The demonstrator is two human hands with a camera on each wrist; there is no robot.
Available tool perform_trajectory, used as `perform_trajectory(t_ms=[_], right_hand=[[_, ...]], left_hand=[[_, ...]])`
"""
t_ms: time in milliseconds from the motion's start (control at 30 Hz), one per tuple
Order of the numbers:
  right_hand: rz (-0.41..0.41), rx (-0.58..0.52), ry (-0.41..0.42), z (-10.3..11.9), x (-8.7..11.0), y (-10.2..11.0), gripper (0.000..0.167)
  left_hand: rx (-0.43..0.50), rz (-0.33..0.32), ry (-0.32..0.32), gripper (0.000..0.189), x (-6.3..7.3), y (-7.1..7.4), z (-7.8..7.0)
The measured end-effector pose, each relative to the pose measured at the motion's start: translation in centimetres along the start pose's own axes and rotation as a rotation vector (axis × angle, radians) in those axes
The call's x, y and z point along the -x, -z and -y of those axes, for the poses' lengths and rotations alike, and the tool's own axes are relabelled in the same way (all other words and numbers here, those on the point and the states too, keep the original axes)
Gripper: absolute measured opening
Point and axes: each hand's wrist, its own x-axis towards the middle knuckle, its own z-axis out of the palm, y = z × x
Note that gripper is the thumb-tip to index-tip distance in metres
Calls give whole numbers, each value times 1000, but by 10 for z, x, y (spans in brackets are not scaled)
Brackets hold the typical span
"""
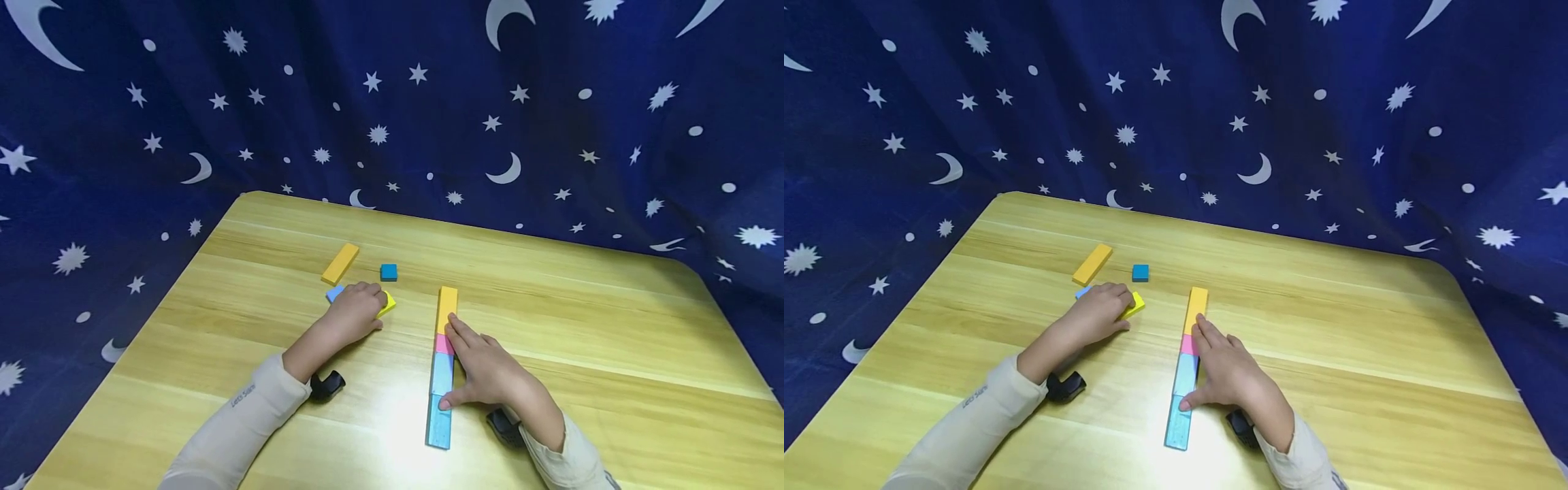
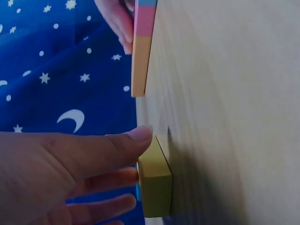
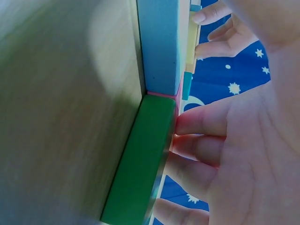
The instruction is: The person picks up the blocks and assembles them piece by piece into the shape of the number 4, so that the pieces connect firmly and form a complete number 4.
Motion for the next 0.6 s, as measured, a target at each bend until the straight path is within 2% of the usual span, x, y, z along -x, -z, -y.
perform_trajectory(t_ms=[200,367,600], right_hand=[[2,-1,-2,0,0,0,118],[2,1,-9,-1,0,-1,118],[-1,1,1,-2,0,-1,119]], left_hand=[[95,51,-83,28,2,-1,-14],[132,64,-142,31,2,-5,-23],[205,93,-186,40,0,-9,-31]])
